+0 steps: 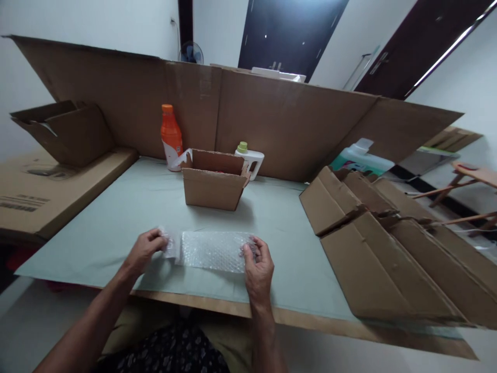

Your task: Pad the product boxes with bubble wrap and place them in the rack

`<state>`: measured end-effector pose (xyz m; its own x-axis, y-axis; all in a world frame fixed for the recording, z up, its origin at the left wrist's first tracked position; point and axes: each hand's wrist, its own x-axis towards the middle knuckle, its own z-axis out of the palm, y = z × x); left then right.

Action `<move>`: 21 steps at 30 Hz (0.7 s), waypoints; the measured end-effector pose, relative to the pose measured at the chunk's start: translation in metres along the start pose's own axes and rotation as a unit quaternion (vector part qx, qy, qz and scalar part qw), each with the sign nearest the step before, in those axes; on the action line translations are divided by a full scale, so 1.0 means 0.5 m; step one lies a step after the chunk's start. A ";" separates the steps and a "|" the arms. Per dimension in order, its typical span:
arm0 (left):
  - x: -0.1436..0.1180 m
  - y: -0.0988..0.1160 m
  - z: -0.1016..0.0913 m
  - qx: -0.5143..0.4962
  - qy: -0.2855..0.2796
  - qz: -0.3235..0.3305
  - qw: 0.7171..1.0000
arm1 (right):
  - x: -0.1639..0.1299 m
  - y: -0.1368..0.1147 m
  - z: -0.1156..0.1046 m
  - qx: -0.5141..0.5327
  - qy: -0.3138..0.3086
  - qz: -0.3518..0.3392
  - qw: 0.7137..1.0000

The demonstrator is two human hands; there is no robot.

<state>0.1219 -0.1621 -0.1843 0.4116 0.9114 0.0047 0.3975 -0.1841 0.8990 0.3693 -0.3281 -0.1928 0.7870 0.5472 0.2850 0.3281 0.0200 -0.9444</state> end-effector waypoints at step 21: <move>-0.035 -0.114 0.057 0.417 -0.085 0.296 0.855 | -0.081 0.038 0.127 -0.399 -0.335 -0.268 0.811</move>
<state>0.1156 -0.1783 -0.2480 0.8280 0.5140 0.2243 0.4956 -0.8578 0.1362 0.3104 -0.2970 -0.2326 0.0480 0.9757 0.2139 0.9728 0.0029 -0.2316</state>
